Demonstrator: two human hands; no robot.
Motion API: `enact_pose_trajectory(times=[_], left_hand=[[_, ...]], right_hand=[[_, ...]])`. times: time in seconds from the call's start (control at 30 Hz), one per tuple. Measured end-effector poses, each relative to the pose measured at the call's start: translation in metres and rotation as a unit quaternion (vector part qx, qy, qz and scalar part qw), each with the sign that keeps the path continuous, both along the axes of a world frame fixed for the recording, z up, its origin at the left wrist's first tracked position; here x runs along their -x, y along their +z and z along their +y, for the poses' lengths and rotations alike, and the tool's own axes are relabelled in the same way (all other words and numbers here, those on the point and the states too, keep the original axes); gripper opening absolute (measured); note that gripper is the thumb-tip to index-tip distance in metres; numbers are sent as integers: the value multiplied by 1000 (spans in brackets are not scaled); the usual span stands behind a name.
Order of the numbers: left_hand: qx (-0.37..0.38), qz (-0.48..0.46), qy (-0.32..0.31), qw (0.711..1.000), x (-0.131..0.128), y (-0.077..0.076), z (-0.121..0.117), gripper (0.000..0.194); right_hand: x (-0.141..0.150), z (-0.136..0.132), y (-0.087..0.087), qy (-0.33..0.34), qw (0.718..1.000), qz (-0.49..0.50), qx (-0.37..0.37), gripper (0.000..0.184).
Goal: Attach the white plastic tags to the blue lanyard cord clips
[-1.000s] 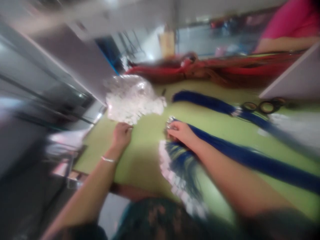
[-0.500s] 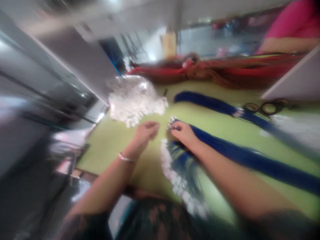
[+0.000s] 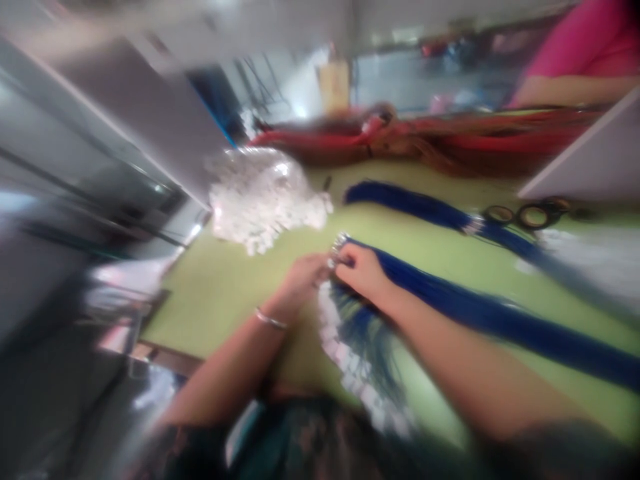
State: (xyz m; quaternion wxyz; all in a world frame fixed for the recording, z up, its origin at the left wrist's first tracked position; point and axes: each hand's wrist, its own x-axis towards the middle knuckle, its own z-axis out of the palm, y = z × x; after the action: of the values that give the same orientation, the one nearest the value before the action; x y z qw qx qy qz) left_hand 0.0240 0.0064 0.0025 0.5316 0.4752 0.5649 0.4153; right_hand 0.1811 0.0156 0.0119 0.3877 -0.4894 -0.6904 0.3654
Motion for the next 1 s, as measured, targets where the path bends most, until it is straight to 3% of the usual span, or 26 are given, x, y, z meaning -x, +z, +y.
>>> enact_pose_trajectory(times=[0.23, 0.5, 0.67, 1.0], left_hand=[[24, -33, -18, 999, -2, 2, 0, 27], [15, -27, -23, 999, -2, 0, 0, 32], [5, -10, -14, 1000, -1, -1, 0, 35], [25, -29, -16, 999, -3, 8, -7, 33]], right_hand=[[0, -1, -3, 0, 1000, 3, -20, 5], [-1, -6, -3, 57, 996, -14, -64, 2], [-1, -5, -3, 40, 998, 23, -53, 1], [-1, 0, -3, 7, 998, -56, -33, 12]])
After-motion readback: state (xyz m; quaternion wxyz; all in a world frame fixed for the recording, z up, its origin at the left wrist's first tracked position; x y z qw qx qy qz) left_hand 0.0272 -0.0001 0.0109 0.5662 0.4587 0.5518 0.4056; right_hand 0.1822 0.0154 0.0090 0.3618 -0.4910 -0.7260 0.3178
